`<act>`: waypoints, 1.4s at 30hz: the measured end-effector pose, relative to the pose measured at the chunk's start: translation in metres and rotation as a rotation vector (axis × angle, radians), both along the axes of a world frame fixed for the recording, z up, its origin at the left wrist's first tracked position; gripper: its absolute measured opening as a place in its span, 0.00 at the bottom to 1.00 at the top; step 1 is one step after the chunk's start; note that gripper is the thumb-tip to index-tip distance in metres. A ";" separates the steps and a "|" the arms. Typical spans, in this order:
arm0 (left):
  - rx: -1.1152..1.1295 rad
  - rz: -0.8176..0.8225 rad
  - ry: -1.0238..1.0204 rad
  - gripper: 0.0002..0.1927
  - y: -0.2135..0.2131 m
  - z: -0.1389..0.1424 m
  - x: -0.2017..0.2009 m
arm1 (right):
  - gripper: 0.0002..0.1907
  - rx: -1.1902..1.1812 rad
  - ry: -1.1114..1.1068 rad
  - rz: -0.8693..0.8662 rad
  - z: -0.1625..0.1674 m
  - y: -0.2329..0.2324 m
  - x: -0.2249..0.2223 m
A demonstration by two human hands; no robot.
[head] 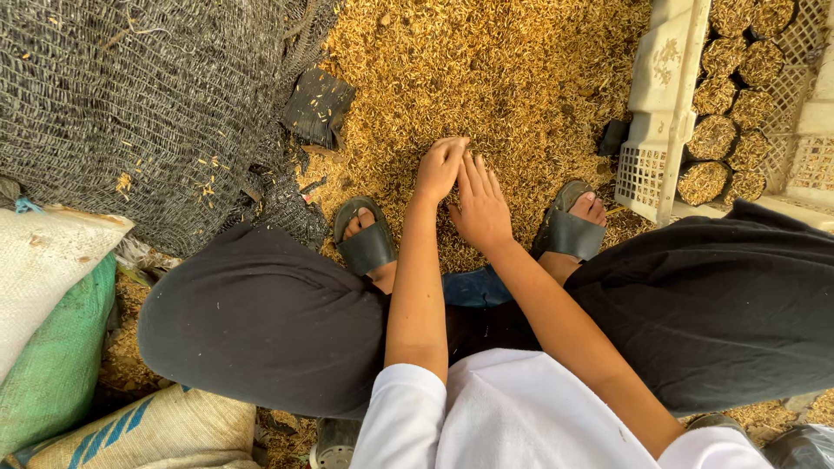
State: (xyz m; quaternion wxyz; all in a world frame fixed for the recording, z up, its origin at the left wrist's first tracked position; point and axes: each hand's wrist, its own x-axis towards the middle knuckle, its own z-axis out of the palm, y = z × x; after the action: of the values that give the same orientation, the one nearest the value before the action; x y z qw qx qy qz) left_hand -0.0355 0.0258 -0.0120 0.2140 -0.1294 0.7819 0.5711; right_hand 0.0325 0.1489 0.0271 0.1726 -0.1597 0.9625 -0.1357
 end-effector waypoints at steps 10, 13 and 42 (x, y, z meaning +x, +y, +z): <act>-0.013 0.068 0.013 0.14 0.001 0.001 0.005 | 0.44 0.129 -0.024 0.132 -0.001 0.004 -0.004; -0.009 0.111 -0.027 0.14 0.002 0.002 0.006 | 0.37 0.079 0.012 0.025 0.003 0.002 0.001; 0.015 0.263 0.156 0.10 0.008 0.000 0.020 | 0.52 0.148 -0.296 0.083 0.015 -0.009 -0.019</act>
State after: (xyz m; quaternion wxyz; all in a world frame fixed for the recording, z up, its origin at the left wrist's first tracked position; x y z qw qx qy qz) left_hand -0.0157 0.0335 -0.0120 0.0769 -0.1844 0.7683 0.6082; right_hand 0.0132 0.1401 0.0422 0.3293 -0.1645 0.9264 -0.0794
